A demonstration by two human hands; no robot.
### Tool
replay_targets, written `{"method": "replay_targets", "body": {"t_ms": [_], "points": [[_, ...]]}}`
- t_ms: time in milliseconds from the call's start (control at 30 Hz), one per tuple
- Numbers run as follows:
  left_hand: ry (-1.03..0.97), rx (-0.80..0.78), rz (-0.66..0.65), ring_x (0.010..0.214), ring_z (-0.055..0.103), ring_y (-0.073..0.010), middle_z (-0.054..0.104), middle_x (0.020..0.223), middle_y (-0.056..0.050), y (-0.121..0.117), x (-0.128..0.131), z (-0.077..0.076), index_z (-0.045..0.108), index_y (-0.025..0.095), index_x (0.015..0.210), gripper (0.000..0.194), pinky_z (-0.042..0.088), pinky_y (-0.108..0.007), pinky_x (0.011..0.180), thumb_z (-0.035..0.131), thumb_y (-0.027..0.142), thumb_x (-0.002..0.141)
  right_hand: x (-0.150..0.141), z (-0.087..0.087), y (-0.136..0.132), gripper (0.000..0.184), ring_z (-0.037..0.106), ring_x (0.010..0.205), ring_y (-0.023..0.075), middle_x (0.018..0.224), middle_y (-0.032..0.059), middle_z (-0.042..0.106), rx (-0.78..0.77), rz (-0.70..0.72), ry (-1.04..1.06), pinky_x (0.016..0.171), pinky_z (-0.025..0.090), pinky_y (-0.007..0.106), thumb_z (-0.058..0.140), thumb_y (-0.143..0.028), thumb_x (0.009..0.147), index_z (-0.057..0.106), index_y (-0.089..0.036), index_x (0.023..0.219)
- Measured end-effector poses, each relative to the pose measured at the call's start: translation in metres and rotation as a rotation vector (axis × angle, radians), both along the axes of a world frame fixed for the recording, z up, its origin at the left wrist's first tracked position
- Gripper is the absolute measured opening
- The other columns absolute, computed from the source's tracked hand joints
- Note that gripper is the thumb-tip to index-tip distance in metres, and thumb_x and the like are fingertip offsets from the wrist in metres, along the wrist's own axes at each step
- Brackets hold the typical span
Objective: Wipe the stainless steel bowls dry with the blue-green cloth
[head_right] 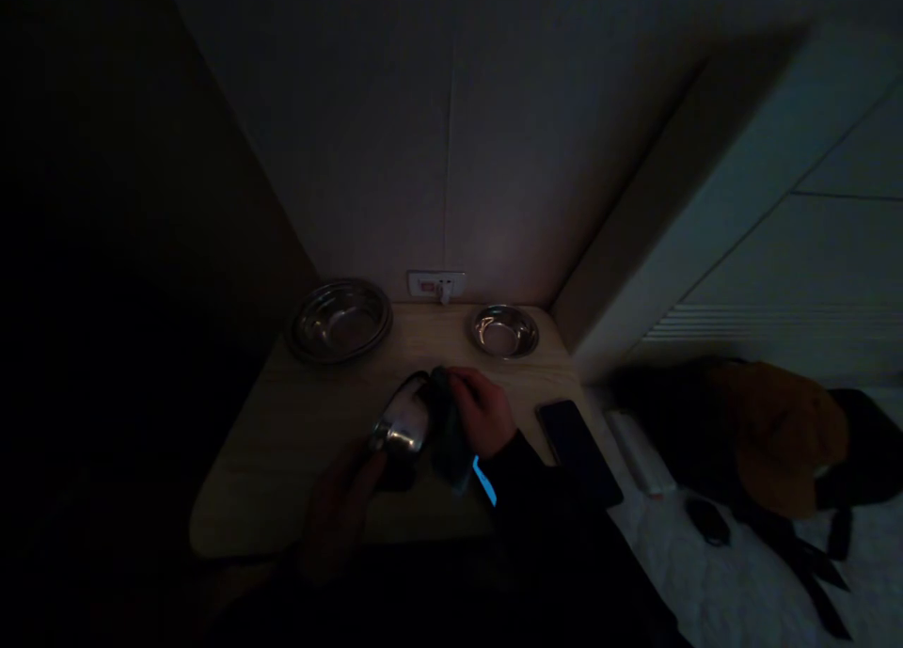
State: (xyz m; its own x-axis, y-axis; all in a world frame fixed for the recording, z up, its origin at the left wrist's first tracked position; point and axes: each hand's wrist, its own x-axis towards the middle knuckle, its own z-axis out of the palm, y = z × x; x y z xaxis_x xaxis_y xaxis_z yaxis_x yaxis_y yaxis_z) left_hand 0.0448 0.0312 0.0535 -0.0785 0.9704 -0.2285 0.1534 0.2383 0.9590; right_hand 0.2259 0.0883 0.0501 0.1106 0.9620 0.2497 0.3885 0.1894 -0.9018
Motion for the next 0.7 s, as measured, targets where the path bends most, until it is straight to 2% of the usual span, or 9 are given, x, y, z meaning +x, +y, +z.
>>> {"method": "replay_targets", "body": {"t_ms": [200, 267, 367, 467, 533, 700], "points": [[0.004, -0.083, 0.031, 0.081, 0.064, -0.0230, 0.070, 0.083, -0.007, 0.004, 0.002, 0.007, 0.065, 0.014, 0.085, 0.045, 0.049, -0.030, 0.071, 0.053, 0.055, 0.071, 0.010, -0.003, -0.019, 0.022, 0.065, 0.088, 0.0206, 0.092, 0.0043, 0.071, -0.030, -0.105, 0.044, 0.081, 0.051, 0.036, 0.054, -0.034, 0.082, 0.068, -0.020, 0.093], [-0.005, -0.087, 0.028, 0.083, 0.064, -0.0233, 0.070, 0.086, -0.008, 0.003, 0.004, 0.008, 0.065, 0.014, 0.087, 0.047, 0.049, -0.029, 0.071, 0.052, 0.056, 0.072, 0.008, -0.003, -0.026, 0.021, 0.065, 0.089, 0.0200, 0.095, 0.0047, 0.070, 0.007, -0.110, 0.009, 0.083, 0.051, 0.035, 0.054, -0.032, 0.083, 0.067, -0.021, 0.096], [-0.026, -0.067, 0.027, 0.084, 0.064, -0.0230, 0.070, 0.090, -0.009, 0.001, 0.005, 0.007, 0.065, 0.014, 0.088, 0.046, 0.049, -0.029, 0.072, 0.053, 0.055, 0.072, -0.005, -0.001, -0.038, 0.021, 0.062, 0.096, 0.0199, 0.103, 0.0065, 0.067, 0.162, -0.055, -0.106, 0.085, 0.050, 0.037, 0.053, -0.026, 0.086, 0.065, -0.023, 0.102], [-0.046, -0.031, 0.012, 0.083, 0.064, -0.0215, 0.070, 0.089, -0.008, 0.000, 0.006, 0.001, 0.064, 0.014, 0.091, 0.043, 0.049, -0.029, 0.073, 0.052, 0.052, 0.076, -0.020, 0.003, -0.049, 0.022, 0.058, 0.096, 0.0206, 0.107, 0.0066, 0.067, 0.369, 0.117, -0.284, 0.081, 0.051, 0.037, 0.052, -0.019, 0.087, 0.065, -0.024, 0.105], [-0.062, -0.026, -0.013, 0.079, 0.064, -0.0209, 0.070, 0.087, -0.007, 0.000, 0.007, -0.003, 0.063, 0.013, 0.092, 0.042, 0.050, -0.029, 0.071, 0.051, 0.050, 0.077, -0.026, 0.004, -0.049, 0.023, 0.058, 0.092, 0.0206, 0.106, 0.0062, 0.068, 0.448, 0.205, -0.363, 0.077, 0.051, 0.036, 0.052, -0.017, 0.087, 0.065, -0.023, 0.105], [-0.040, 0.010, 0.009, 0.081, 0.063, -0.0204, 0.069, 0.086, -0.006, 0.000, 0.006, -0.008, 0.064, 0.014, 0.088, 0.038, 0.049, -0.028, 0.072, 0.052, 0.049, 0.078, -0.024, 0.004, -0.036, 0.025, 0.059, 0.089, 0.0201, 0.101, 0.0086, 0.068, 0.397, 0.102, -0.350, 0.076, 0.051, 0.037, 0.044, -0.017, 0.090, 0.064, -0.021, 0.104]]}}
